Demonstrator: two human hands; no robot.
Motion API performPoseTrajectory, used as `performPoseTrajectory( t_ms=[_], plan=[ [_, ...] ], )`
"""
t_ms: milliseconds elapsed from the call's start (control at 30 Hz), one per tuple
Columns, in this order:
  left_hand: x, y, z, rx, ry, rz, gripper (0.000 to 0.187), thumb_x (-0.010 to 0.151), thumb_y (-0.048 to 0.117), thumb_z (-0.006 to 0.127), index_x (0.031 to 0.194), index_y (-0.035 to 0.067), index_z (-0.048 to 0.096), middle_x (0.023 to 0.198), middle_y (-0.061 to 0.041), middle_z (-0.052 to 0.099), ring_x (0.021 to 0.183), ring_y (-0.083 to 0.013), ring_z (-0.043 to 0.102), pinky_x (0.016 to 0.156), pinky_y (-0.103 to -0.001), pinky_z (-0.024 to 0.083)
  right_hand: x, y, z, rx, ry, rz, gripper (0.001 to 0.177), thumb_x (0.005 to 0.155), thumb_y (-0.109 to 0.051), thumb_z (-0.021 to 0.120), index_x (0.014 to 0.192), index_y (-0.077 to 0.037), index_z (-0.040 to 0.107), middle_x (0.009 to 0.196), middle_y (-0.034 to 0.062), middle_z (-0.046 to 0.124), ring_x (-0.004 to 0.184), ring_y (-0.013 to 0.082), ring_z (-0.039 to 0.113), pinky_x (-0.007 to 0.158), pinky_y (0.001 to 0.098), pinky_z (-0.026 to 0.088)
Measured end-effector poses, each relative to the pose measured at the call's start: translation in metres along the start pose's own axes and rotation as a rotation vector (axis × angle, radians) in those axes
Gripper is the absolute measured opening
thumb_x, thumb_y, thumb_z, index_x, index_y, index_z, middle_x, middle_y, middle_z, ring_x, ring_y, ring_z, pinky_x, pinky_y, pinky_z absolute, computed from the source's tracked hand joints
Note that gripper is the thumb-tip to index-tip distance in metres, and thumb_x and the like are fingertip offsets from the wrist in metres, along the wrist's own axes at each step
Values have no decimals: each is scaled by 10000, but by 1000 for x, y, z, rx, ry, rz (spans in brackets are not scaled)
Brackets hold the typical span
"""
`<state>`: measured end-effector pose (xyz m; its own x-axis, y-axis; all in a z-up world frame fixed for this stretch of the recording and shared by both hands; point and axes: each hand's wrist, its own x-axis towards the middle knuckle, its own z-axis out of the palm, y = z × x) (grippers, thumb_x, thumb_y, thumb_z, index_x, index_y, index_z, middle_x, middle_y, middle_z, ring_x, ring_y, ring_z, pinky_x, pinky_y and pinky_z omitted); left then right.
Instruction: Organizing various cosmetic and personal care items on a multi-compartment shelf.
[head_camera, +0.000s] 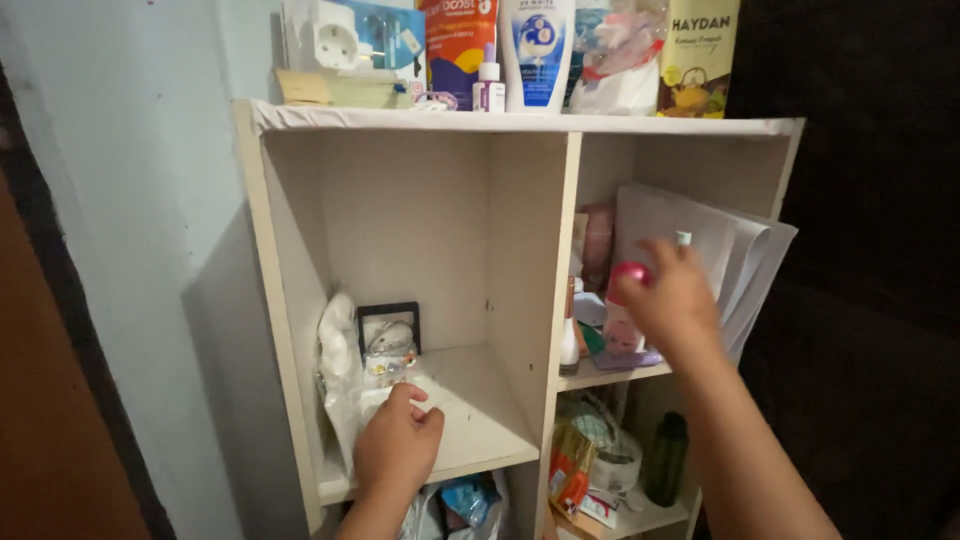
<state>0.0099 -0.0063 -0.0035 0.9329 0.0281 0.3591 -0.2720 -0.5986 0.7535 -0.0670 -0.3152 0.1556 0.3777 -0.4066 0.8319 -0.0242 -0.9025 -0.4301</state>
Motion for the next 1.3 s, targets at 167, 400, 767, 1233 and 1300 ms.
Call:
performPoseTrajectory(
  t_ms=[167,400,767,1233,1300],
  plan=[
    [-1,0,1,-10,11,-4,302,800,339,703,1067,213,644,846,-2,768,832,-272,736,742,-429,555,-5,-29,-3,-371,-383,136,681,783,-348,806,1401,-270,530,1305,182,587,1145,399,638,922,503,544],
    [0,-6,2,-75,18,37,294,803,312,703,1062,191,635,818,-32,764,807,-279,737,726,-436,553,-11,-28,-8,-229,-272,67,715,728,-258,876,1349,-170,532,1210,202,645,1086,409,675,876,504,578],
    [7,-16,9,-147,93,70,208,853,273,642,1038,178,646,835,-104,763,827,-344,737,738,-481,557,-72,-140,-55,466,-311,52,714,721,-303,879,1353,-230,553,1094,110,726,898,250,776,724,372,629],
    [0,-10,2,-185,162,114,138,920,245,580,1029,168,617,834,-144,752,819,-393,715,712,-532,529,-134,-95,154,244,-501,36,1027,652,-225,922,1503,-203,346,1121,254,603,992,460,644,849,492,538],
    [-1,-8,2,-175,179,111,149,921,258,582,1040,174,614,846,-137,750,821,-392,713,713,-529,529,-139,-86,156,407,-730,250,1043,635,-93,866,1506,-200,302,970,166,683,884,360,708,790,445,569]
  ],
)
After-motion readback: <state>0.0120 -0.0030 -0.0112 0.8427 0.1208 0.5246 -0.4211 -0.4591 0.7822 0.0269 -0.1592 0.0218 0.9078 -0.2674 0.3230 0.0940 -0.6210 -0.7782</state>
